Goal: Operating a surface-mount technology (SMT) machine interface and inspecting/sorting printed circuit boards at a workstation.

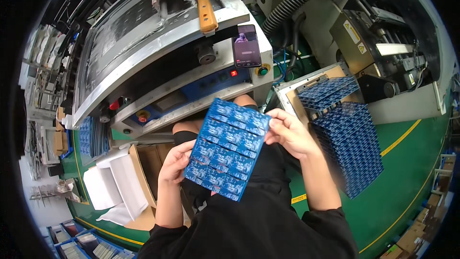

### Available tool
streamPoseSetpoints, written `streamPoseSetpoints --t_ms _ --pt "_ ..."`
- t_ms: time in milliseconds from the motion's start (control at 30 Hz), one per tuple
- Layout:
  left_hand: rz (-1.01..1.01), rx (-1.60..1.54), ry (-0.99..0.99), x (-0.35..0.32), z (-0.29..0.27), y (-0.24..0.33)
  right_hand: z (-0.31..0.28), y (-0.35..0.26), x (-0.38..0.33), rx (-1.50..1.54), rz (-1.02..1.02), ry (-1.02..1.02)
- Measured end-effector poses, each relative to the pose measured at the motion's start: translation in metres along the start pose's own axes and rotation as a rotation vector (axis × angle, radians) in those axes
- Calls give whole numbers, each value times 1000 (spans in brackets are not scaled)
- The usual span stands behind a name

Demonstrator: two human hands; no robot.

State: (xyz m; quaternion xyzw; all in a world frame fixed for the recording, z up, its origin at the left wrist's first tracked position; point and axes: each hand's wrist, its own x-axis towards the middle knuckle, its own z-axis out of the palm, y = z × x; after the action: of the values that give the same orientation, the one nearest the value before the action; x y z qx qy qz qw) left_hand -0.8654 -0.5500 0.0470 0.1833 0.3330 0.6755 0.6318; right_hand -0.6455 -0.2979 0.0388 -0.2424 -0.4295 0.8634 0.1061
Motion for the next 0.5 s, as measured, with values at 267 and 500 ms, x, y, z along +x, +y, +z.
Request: streamPoseSetpoints --t_ms 267,500 --pt "308 143 242 -34 41 -14 57 24 -7 -80 0 -93" --pt "407 109 260 -41 73 -7 77 11 -24 -5 -53 -94"
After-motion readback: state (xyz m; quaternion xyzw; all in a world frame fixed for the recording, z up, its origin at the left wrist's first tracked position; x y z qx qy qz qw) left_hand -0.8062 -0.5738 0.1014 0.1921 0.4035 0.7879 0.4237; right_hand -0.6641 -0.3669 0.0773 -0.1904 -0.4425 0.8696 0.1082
